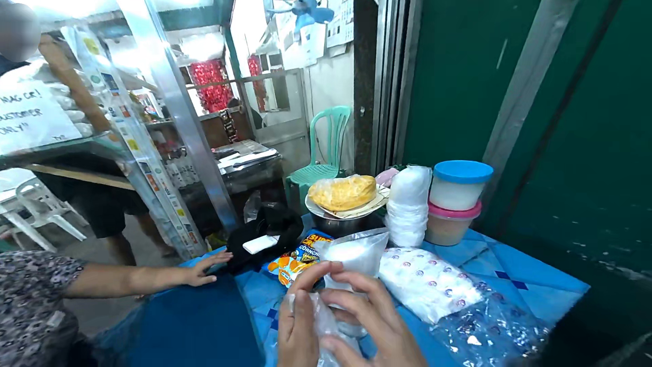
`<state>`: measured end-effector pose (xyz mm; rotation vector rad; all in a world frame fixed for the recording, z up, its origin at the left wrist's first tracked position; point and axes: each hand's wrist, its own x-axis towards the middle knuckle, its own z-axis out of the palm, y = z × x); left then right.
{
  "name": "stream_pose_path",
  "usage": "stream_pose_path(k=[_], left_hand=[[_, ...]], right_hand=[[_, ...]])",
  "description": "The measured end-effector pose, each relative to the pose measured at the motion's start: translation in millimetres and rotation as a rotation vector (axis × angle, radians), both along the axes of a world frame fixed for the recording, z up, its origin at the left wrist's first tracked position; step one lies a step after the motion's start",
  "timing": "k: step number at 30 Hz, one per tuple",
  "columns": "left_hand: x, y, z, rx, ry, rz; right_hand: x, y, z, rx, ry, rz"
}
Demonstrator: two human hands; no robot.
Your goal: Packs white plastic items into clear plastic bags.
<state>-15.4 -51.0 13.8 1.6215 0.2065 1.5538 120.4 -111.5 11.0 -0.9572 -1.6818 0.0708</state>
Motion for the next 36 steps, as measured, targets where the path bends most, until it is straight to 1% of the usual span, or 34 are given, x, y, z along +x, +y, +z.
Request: stream_pose_path(k=[3, 6, 10, 12, 15, 18, 22, 25, 27, 29, 31, 32, 34, 36], left_hand=[[0, 2, 0, 0.022, 0.043, -0.071], [0, 3, 1, -0.016, 0.017, -0.157], [1, -1, 4, -0.022, 0.115, -0.049], [2, -2, 4, -0.028, 0.13, -0.014], [3, -1, 3, -0.051, 0.103, -0.013], [3, 1, 2, -0.05, 0.108, -0.003], [2, 4, 0, -0.043, 0.13, 0.024], [0, 5, 0, -0.082, 0.152, -0.023], [-2, 3, -1, -0.113, 0.157, -0.074], [-3, 1, -2, -0.13, 0.133, -0.144], [-4, 1, -4, -0.143, 0.13, -0.165], [-6, 3, -4, -0.144, 0.128, -0.198], [-10, 5, -3, -0.156, 0.09, -0.264], [-12, 6, -1, -0.174, 0.041, -0.29]], right_hand=[[3, 9, 1, 0.051, -0.038, -0.054], [13, 9, 6, 0.096, 0.003, -0.079], [25, 4, 13, 0.077, 0.098, -0.108], [30, 1, 13, 0.034, 0.093, -0.08], [31, 1, 12, 0.001, 0.044, -0.09], [33, 7, 6, 0.034, 0.022, -0.116], [36, 8, 4, 0.046, 0.053, -0.086], [38, 7, 4, 0.051, 0.09, -0.077], [38, 5, 7, 0.016, 0.166, -0.015], [36, 2, 11, -0.083, 0.354, 0.168], [36, 0, 12, -0.17, 0.542, 0.368], [36, -2, 14, -0.205, 0.601, 0.427], [38, -8, 19, -0.281, 0.62, 0.399], [50, -9, 17, -0.36, 0.454, 0.345]])
